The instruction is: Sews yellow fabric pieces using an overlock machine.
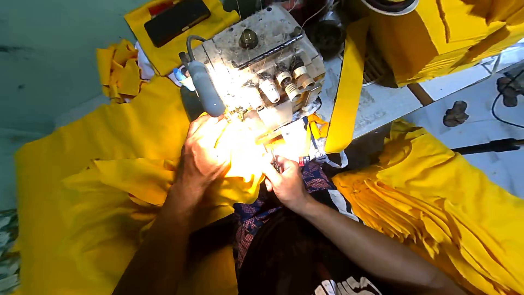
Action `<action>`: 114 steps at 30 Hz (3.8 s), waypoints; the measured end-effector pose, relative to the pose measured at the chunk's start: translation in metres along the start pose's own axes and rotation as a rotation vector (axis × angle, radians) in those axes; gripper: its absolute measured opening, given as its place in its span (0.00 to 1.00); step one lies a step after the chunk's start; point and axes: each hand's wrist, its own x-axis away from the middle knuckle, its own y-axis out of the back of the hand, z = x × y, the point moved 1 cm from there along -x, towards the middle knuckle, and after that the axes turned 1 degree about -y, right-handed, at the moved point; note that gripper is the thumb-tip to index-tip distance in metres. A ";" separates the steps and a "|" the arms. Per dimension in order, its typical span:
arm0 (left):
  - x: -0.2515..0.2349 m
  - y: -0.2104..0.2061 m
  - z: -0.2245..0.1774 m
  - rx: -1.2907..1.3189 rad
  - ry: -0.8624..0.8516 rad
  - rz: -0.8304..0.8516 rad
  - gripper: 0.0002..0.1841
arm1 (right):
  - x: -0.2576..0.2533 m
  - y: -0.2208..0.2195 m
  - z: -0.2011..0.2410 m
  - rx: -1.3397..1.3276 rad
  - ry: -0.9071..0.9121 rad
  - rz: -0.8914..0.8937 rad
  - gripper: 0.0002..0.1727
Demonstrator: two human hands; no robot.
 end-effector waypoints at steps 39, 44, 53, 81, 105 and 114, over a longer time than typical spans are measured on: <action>0.022 -0.009 -0.014 -0.210 0.000 0.092 0.28 | -0.012 -0.003 0.004 0.119 0.070 0.068 0.05; 0.019 -0.008 -0.009 -0.175 0.009 0.098 0.28 | -0.013 -0.003 0.003 0.123 0.064 0.068 0.05; 0.003 0.000 0.007 -0.157 0.024 0.136 0.27 | -0.015 -0.013 0.008 0.042 0.103 0.034 0.06; 0.011 0.071 0.028 0.448 0.542 0.074 0.16 | -0.021 0.004 0.036 0.545 0.414 0.216 0.18; 0.058 0.103 -0.003 -0.092 0.354 -0.062 0.13 | -0.028 -0.055 0.065 0.900 0.884 0.323 0.16; 0.059 0.102 -0.012 0.329 0.573 -0.142 0.09 | -0.037 -0.083 0.065 0.993 1.038 0.342 0.12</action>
